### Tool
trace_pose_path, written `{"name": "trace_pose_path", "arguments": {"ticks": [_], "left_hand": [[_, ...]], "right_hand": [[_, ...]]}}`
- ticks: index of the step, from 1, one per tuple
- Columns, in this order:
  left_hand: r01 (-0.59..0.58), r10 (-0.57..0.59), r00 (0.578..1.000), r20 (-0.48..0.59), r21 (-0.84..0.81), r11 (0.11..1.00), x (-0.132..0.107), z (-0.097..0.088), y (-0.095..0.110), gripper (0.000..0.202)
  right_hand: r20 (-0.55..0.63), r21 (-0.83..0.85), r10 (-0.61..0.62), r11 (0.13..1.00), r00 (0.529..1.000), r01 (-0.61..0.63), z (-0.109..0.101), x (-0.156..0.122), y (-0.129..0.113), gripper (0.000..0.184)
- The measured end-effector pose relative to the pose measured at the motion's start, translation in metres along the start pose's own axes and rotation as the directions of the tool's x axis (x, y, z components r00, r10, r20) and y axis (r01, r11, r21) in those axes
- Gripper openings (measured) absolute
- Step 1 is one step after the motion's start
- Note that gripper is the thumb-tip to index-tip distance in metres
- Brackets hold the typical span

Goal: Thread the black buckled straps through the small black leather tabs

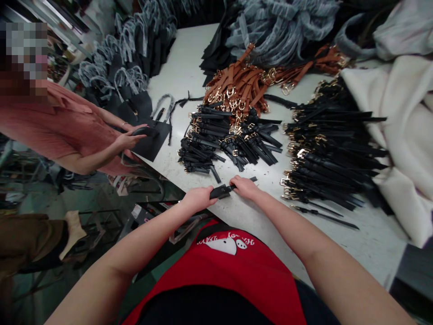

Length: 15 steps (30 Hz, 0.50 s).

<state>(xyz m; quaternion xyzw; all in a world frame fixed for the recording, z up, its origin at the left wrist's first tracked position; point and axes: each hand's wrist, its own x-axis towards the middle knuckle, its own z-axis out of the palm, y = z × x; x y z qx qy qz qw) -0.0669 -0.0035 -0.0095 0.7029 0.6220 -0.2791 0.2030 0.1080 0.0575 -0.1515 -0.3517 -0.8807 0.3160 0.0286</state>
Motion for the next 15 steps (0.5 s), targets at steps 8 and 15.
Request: {"name": "trace_pose_path", "arguments": {"ticks": [8, 15], "left_hand": [[0.007, -0.008, 1.0, 0.011, 0.041, 0.999, -0.002, -0.005, 0.001, 0.043], [-0.049, 0.048, 0.999, 0.018, 0.067, 0.997, 0.02, -0.022, 0.029, 0.041]], "right_hand": [[-0.042, 0.052, 0.049, 0.998, 0.998, -0.047, -0.004, -0.008, 0.006, 0.027], [-0.091, 0.035, 0.169, 0.985, 0.981, -0.166, 0.003, -0.024, 0.018, 0.029]]}}
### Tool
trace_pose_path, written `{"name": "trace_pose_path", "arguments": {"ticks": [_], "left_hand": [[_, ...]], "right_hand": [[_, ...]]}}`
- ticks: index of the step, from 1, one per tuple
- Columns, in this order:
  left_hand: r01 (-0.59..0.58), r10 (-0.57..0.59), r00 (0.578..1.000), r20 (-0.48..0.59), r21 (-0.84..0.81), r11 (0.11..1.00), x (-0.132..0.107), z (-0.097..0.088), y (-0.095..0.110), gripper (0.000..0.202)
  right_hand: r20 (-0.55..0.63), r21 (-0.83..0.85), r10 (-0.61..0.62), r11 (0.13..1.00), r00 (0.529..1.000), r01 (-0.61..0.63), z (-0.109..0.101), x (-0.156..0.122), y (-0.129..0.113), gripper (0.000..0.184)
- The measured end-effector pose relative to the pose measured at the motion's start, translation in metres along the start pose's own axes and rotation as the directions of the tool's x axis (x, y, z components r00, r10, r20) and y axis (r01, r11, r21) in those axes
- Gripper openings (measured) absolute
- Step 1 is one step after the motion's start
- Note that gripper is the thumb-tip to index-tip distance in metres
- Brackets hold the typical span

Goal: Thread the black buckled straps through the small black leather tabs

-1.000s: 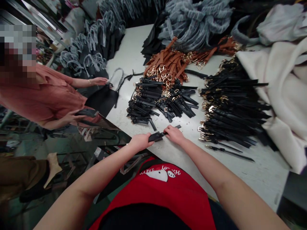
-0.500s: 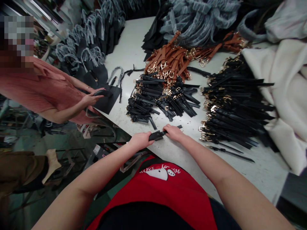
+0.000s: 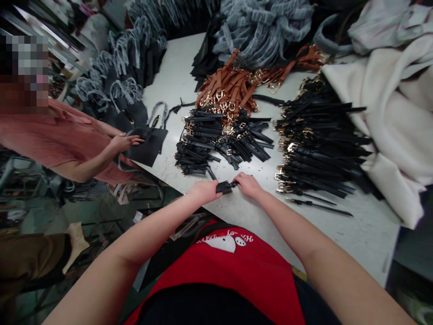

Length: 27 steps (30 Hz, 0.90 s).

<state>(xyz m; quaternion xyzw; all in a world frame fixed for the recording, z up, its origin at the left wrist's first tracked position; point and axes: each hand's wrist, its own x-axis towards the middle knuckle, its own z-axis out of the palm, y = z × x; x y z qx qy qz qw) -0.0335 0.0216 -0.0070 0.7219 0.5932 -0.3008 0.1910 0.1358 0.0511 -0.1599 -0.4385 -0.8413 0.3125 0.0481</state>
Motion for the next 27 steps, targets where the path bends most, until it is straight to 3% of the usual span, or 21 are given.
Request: {"name": "trace_pose_path", "arguments": {"ticks": [3, 7, 15, 19, 23, 27], "left_hand": [[-0.012, 0.012, 1.0, 0.017, 0.008, 1.0, 0.006, -0.008, 0.007, 0.041], [0.01, -0.011, 1.0, 0.026, 0.053, 0.999, 0.001, -0.011, 0.001, 0.041], [0.038, -0.039, 0.999, -0.036, -0.011, 0.999, 0.003, 0.002, 0.001, 0.046], [0.101, -0.103, 0.994, -0.044, -0.036, 0.994, -0.019, 0.014, -0.021, 0.045], [0.089, -0.09, 0.995, -0.042, -0.034, 0.995, -0.048, 0.029, -0.037, 0.045], [0.064, -0.064, 0.998, -0.006, -0.048, 0.997, -0.059, 0.039, -0.035, 0.041]], "right_hand": [[0.019, 0.01, 0.027, 1.0, 0.999, -0.027, -0.002, 0.001, -0.001, 0.028], [0.02, 0.02, 0.039, 0.999, 0.999, -0.039, -0.005, 0.002, -0.002, 0.028], [0.028, 0.007, 0.044, 0.999, 0.999, -0.045, -0.007, 0.004, -0.003, 0.025], [0.028, -0.096, 0.038, 0.995, 0.999, -0.036, -0.014, -0.003, -0.012, 0.02], [0.025, -0.199, 0.01, 0.98, 1.0, -0.005, -0.009, -0.022, -0.023, 0.018], [-0.02, -0.109, -0.001, 0.994, 1.0, -0.001, 0.007, -0.037, -0.022, 0.021]]}}
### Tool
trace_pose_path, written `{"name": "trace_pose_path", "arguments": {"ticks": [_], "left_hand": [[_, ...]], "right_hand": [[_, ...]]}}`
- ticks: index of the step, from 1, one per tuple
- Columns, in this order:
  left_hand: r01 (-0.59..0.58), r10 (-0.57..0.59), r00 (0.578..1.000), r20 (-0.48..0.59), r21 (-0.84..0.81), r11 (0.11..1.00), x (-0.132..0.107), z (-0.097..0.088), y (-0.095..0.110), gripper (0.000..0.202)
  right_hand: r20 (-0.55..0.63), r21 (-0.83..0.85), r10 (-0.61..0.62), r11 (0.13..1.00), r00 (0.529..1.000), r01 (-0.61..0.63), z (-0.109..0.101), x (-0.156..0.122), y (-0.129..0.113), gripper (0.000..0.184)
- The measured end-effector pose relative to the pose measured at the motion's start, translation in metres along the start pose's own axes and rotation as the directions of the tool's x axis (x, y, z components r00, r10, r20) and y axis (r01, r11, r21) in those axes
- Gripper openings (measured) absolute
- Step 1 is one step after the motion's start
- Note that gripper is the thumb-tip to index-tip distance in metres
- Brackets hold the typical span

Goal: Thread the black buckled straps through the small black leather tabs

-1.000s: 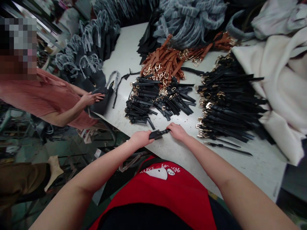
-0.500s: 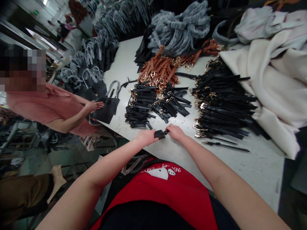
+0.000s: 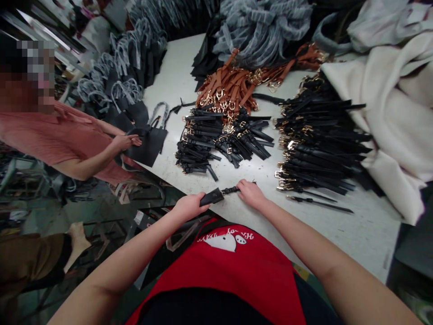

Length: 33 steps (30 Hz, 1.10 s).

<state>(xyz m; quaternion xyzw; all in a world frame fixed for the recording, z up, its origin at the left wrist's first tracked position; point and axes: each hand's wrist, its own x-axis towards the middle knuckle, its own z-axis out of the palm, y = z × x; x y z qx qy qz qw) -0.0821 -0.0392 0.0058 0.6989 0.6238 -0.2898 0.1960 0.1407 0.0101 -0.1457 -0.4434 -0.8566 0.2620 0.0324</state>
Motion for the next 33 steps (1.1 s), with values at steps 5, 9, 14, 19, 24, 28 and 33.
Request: {"name": "trace_pose_path", "arguments": {"ticks": [5, 9, 14, 19, 24, 28, 33], "left_hand": [[-0.014, 0.013, 1.0, -0.026, -0.038, 0.999, 0.019, 0.001, 0.02, 0.045], [-0.04, 0.038, 0.999, -0.028, -0.081, 0.996, 0.032, -0.003, 0.033, 0.047], [0.001, 0.001, 0.999, 0.042, -0.046, 0.999, 0.023, -0.003, 0.022, 0.047], [-0.027, 0.027, 0.999, 0.034, 0.014, 1.0, 0.024, -0.01, 0.023, 0.048], [-0.047, 0.046, 0.999, 0.028, 0.026, 0.999, 0.022, -0.014, 0.022, 0.047], [-0.047, 0.047, 0.999, 0.004, 0.013, 0.999, 0.028, -0.014, 0.032, 0.048], [-0.058, 0.058, 0.998, 0.023, 0.014, 0.998, 0.046, -0.021, 0.042, 0.047]], "right_hand": [[-0.022, 0.095, 0.053, 0.994, 0.998, -0.051, 0.012, 0.0, 0.007, 0.023], [0.001, 0.094, 0.076, 0.993, 0.997, -0.076, 0.01, 0.003, 0.006, 0.022], [0.012, 0.103, 0.109, 0.989, 0.994, -0.11, 0.008, 0.004, 0.005, 0.022], [0.039, 0.111, 0.117, 0.986, 0.992, -0.121, 0.006, 0.006, 0.006, 0.019], [0.046, 0.124, 0.114, 0.985, 0.992, -0.119, 0.003, 0.008, 0.007, 0.017], [0.053, 0.126, 0.117, 0.984, 0.992, -0.123, 0.003, 0.009, 0.007, 0.018], [0.074, 0.123, 0.131, 0.982, 0.989, -0.14, 0.001, 0.011, 0.008, 0.019]]}}
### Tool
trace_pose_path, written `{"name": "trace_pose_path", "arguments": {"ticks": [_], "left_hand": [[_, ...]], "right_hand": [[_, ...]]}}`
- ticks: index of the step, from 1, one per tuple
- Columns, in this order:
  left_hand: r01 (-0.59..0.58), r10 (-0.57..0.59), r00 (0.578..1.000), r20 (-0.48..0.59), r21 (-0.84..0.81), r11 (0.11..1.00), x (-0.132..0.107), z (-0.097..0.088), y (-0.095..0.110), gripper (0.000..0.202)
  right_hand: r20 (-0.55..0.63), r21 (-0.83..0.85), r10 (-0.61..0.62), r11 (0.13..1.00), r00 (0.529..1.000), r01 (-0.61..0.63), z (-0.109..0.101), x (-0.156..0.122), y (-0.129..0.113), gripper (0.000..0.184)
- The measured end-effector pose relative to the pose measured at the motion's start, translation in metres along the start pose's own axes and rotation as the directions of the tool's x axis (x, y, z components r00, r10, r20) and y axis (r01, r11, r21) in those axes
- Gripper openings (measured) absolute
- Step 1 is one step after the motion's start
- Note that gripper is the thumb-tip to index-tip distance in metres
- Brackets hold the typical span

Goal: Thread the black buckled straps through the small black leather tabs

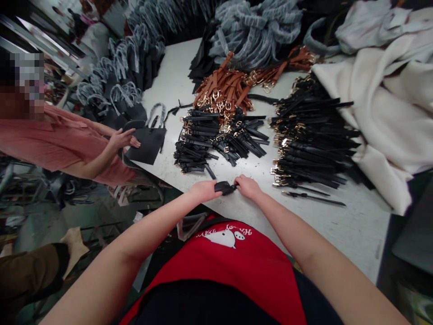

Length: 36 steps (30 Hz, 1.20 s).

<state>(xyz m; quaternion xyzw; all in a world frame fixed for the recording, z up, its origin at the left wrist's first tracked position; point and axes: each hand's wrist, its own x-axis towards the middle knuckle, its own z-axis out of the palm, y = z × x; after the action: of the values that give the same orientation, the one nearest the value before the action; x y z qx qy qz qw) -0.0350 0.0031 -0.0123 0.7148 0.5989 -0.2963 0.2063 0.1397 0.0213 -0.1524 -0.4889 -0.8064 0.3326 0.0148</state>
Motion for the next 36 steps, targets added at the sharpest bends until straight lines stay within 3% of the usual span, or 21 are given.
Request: {"name": "trace_pose_path", "arguments": {"ticks": [9, 15, 18, 24, 36], "left_hand": [[-0.007, 0.007, 0.999, 0.044, 0.002, 1.0, 0.006, -0.006, 0.008, 0.049], [0.074, -0.076, 0.995, 0.064, 0.032, 0.997, -0.033, 0.01, -0.025, 0.048], [0.108, -0.108, 0.994, 0.026, -0.001, 0.994, -0.046, 0.022, -0.03, 0.047], [0.083, -0.084, 0.996, -0.02, -0.062, 0.995, -0.038, 0.034, -0.016, 0.043], [0.06, -0.064, 0.997, -0.042, -0.091, 0.994, -0.038, 0.045, -0.018, 0.043]], "right_hand": [[0.001, -0.007, -0.017, 1.0, 1.0, 0.017, -0.002, 0.001, 0.002, 0.018], [0.009, 0.013, 0.012, 1.0, 1.0, -0.012, -0.005, 0.0, 0.0, 0.018], [-0.009, 0.019, -0.002, 1.0, 1.0, 0.003, -0.002, 0.001, 0.001, 0.018], [0.014, -0.018, -0.012, 1.0, 1.0, 0.012, 0.0, 0.002, 0.003, 0.017], [0.032, -0.041, 0.029, 0.999, 0.999, -0.028, 0.0, 0.003, -0.001, 0.018]]}}
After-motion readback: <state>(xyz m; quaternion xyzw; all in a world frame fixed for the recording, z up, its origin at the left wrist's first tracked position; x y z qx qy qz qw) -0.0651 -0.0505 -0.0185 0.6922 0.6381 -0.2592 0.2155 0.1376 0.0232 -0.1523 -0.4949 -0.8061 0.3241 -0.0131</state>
